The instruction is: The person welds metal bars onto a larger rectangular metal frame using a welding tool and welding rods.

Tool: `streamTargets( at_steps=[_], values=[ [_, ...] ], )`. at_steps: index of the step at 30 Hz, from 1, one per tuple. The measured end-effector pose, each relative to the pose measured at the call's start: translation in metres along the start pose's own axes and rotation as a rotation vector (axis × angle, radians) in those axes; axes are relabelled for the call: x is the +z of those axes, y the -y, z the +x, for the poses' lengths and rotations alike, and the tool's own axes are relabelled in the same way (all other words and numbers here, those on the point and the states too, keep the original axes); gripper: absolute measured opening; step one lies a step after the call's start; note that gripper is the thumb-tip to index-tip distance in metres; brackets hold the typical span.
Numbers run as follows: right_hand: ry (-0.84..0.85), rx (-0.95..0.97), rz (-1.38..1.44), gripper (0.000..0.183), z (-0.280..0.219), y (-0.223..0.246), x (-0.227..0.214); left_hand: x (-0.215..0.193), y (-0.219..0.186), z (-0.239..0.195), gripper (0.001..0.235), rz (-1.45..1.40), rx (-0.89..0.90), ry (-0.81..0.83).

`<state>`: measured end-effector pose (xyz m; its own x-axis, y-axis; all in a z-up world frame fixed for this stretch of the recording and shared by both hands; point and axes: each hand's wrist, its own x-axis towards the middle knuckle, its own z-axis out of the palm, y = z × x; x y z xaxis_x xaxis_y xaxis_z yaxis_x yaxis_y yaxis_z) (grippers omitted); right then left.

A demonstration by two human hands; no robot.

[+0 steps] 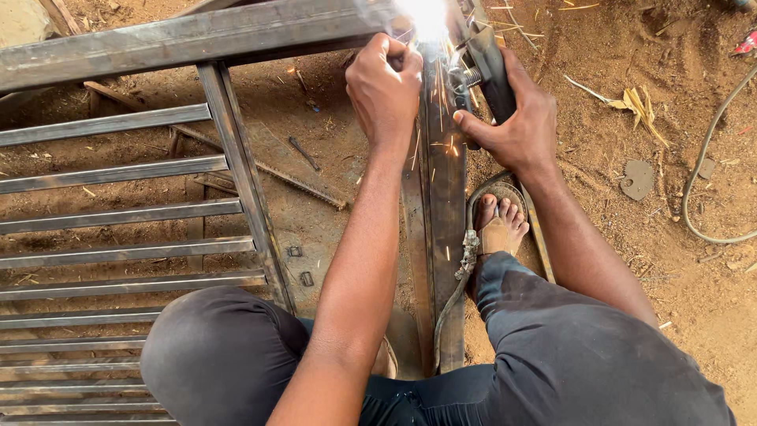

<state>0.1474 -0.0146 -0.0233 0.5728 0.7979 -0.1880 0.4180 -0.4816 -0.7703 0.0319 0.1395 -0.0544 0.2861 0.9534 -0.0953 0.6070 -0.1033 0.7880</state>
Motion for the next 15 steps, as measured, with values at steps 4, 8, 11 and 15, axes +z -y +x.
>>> streamTargets(
  at_steps=[4,8,11,15],
  values=[
    [-0.018,-0.059,0.006,0.090,-0.001,0.000,-0.001,0.002,0.006,-0.001,0.011,0.011,0.030,-0.017],
    [-0.001,-0.078,0.098,0.086,-0.003,0.009,-0.003,0.005,0.013,-0.008,0.025,0.108,0.164,-0.137],
    [0.016,-0.045,0.081,0.082,-0.002,0.014,-0.004,0.004,0.014,-0.008,0.031,0.063,0.172,-0.131],
    [0.003,-0.082,0.048,0.084,0.000,0.013,-0.002,0.003,0.012,-0.003,0.018,0.024,-0.055,0.054]
  ],
)
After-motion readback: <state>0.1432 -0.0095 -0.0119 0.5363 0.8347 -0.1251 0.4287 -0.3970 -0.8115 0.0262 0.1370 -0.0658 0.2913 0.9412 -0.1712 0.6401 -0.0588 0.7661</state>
